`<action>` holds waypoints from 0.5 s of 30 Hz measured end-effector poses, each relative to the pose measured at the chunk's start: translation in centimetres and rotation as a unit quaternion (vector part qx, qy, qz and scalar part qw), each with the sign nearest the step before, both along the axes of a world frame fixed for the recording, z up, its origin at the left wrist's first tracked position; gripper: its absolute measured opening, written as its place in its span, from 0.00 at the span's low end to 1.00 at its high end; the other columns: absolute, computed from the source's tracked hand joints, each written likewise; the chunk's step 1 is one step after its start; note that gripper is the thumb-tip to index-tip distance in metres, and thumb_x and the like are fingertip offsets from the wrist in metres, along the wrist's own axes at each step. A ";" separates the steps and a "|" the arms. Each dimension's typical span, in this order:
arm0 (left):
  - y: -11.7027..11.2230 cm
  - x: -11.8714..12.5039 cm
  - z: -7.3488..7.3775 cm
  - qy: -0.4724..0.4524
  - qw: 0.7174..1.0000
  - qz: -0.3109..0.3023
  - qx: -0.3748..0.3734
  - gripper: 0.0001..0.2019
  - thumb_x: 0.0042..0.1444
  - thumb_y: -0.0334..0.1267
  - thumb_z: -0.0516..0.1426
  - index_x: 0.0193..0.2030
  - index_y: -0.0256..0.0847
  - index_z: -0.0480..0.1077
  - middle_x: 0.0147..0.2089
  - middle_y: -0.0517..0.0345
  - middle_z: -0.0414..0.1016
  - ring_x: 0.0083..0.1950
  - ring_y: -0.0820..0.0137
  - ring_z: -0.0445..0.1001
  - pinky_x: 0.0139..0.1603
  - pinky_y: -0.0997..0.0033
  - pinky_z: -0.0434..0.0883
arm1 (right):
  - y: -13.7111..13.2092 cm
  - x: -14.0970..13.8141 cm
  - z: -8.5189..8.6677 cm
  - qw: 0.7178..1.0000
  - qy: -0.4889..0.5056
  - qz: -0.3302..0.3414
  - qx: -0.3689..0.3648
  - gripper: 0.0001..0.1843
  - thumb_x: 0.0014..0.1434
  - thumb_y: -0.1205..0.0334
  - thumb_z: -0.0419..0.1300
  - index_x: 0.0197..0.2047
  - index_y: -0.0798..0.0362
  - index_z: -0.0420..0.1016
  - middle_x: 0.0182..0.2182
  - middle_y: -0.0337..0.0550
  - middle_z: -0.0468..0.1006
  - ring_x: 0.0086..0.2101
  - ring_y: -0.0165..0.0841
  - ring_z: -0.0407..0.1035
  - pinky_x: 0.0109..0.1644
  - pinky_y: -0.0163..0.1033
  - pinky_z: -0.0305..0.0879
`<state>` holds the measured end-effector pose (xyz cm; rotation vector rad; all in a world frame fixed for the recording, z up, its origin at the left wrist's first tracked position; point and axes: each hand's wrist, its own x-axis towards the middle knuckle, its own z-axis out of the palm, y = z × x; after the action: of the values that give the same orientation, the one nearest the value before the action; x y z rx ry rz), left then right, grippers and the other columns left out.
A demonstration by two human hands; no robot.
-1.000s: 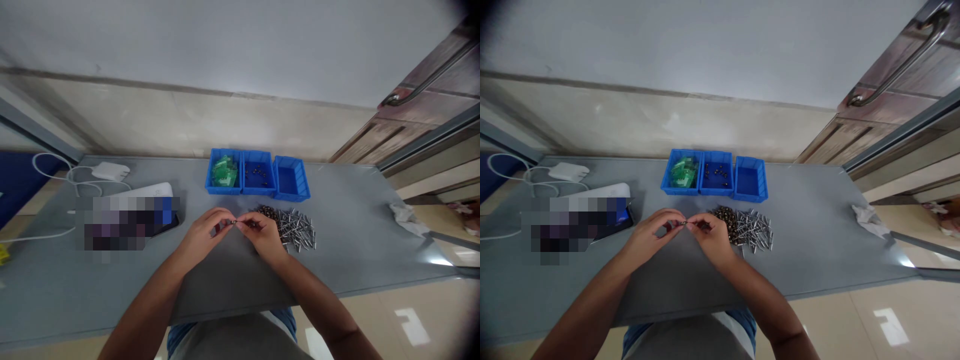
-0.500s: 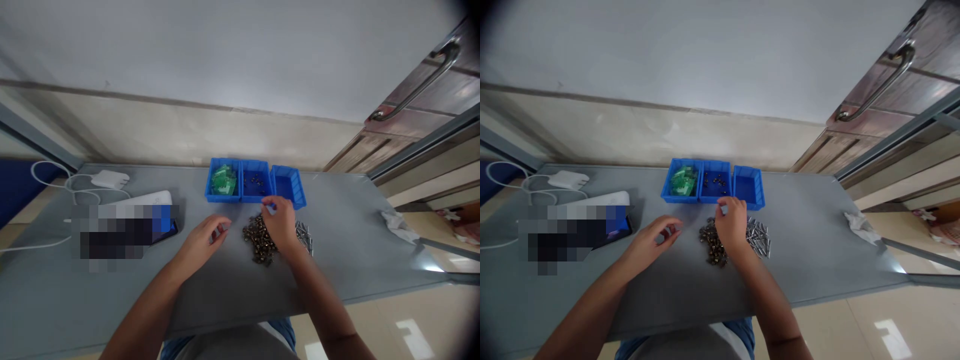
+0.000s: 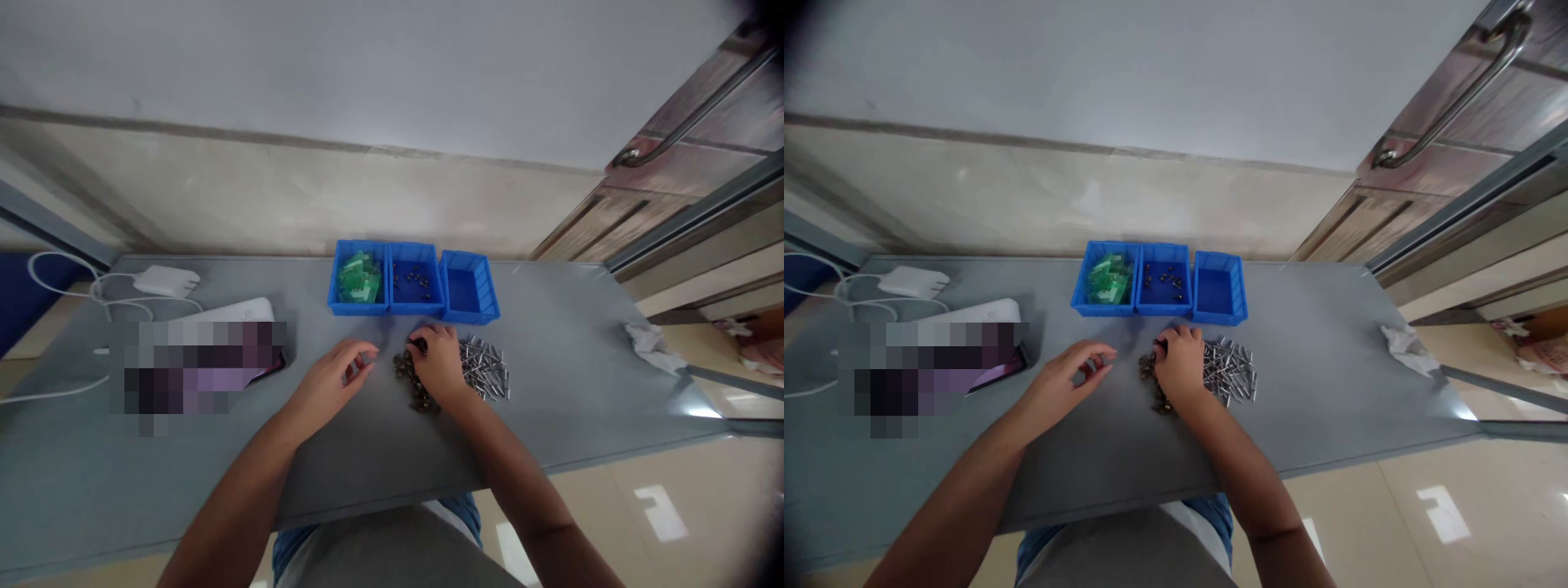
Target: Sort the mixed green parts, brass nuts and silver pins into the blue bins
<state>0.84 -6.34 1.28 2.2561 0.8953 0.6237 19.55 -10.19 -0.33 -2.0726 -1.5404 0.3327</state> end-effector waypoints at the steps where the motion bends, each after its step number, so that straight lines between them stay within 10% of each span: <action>1: 0.0 0.0 0.0 0.002 1.000 0.001 -0.001 0.08 0.55 0.33 0.51 0.43 0.43 0.63 0.39 0.59 0.69 0.33 0.76 0.69 0.34 0.76 0.69 | -0.1 0.0 0.1 1.000 0.017 -0.004 0.022 0.07 0.50 0.68 0.56 0.33 0.53 0.74 0.35 0.48 0.73 0.41 0.40 0.60 0.45 0.46 0.55; 5: -0.2 0.1 0.2 -0.002 1.000 0.004 -0.015 0.08 0.55 0.34 0.51 0.43 0.43 0.63 0.38 0.59 0.69 0.32 0.76 0.70 0.33 0.76 0.69 | -0.4 -0.4 0.8 0.977 0.197 0.022 0.077 0.08 0.52 0.64 0.55 0.35 0.53 0.73 0.34 0.44 0.75 0.37 0.35 0.65 0.45 0.42 0.58; 15: -0.4 0.4 0.6 -0.082 0.997 -0.010 -0.008 0.07 0.56 0.36 0.52 0.42 0.42 0.66 0.35 0.58 0.66 0.34 0.75 0.67 0.34 0.74 0.68 | -1.5 -2.7 1.8 0.805 0.577 0.131 -0.053 0.10 0.48 0.58 0.60 0.35 0.49 0.75 0.27 0.35 0.73 0.24 0.24 0.61 0.32 0.32 0.59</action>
<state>1.29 -6.76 1.87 2.1614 0.7932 0.7764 16.85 -11.66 1.48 -1.1810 -0.9731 1.4760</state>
